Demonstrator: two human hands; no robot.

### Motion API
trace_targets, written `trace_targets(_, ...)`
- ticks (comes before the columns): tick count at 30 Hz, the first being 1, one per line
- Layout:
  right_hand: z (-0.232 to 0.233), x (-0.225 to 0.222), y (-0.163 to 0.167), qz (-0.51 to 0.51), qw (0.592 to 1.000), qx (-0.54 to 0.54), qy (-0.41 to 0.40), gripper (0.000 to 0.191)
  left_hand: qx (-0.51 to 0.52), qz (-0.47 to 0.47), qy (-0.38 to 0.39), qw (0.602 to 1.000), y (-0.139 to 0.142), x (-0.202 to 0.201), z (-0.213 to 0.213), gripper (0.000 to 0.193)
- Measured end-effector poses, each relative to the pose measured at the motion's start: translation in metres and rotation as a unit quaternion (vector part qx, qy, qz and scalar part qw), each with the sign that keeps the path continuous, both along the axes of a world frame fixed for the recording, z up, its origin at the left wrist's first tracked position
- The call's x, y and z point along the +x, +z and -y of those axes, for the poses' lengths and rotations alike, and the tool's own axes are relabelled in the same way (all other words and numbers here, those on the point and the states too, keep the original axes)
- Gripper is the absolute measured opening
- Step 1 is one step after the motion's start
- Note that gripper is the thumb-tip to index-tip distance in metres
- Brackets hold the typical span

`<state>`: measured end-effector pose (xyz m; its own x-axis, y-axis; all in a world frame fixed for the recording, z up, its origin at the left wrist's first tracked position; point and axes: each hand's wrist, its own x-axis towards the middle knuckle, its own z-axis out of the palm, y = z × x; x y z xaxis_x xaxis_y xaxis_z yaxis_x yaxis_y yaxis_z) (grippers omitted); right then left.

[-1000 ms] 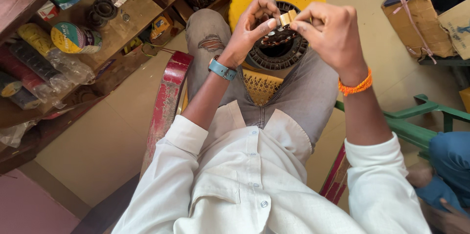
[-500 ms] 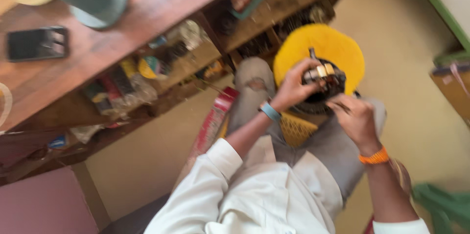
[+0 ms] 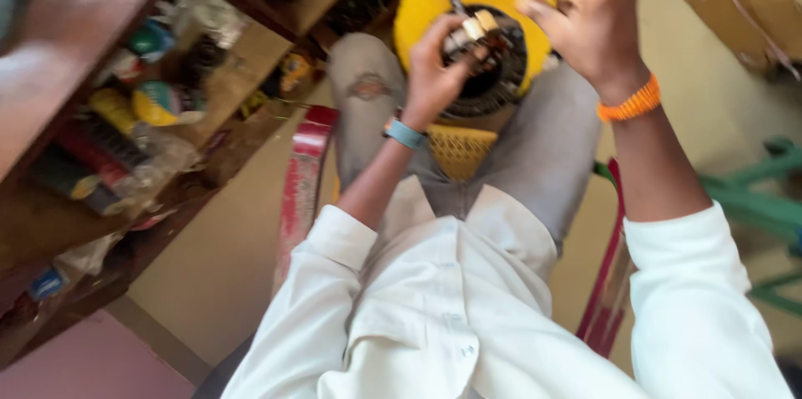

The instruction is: The person sits on a chair with an electric motor armature on their lap and works on its copper winding and commutator by hand, fitting and pressing components into place. They then use a green-handled screwdriver to work on the armature slots while steadying it with the other hand.

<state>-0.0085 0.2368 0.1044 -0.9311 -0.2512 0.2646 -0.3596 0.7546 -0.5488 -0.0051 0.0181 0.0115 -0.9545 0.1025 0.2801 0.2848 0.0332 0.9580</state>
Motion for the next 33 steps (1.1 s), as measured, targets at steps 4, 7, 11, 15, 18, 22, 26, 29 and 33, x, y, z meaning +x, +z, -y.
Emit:
trace_targets(4,0.010,-0.019,0.002,-0.044,0.998,0.007,0.047,0.007,-0.010,0.019,-0.016,1.000,0.005,-0.003,0.004,0.031)
trace_targets(7,0.019,-0.027,0.006,-0.032,0.997,-0.001,0.066,0.005,-0.014,0.018,-0.016,1.000,0.010,-0.004,0.004,0.030)
trace_targets(11,0.026,-0.029,0.012,-0.008,0.996,-0.007,0.090,0.003,-0.005,0.018,-0.007,1.000,0.006,-0.003,0.002,0.030)
trace_targets(15,0.024,-0.026,0.017,-0.014,0.995,-0.004,0.100,0.004,-0.013,0.009,0.009,1.000,0.001,-0.003,0.003,0.032)
trace_targets(18,0.019,-0.029,0.012,-0.004,0.997,0.030,0.073,0.006,-0.007,-0.004,0.013,1.000,0.001,-0.004,0.002,0.033)
trace_targets(22,0.023,-0.052,-0.014,-0.032,0.993,0.079,0.077,0.014,-0.004,0.010,-0.010,1.000,0.000,-0.004,0.003,0.030)
trace_targets(26,0.034,-0.083,-0.039,0.024,0.984,0.132,0.117,0.018,0.084,0.061,-0.109,0.989,-0.006,-0.010,0.011,0.026)
trace_targets(29,0.046,-0.095,-0.039,0.053,0.969,0.151,0.190,0.019,0.253,0.185,-0.199,0.929,-0.011,-0.019,0.023,0.027)
trace_targets(33,0.059,-0.100,-0.016,0.083,0.961,0.127,0.229,0.017,0.367,0.238,-0.190,0.879,-0.013,-0.023,0.030,0.035)
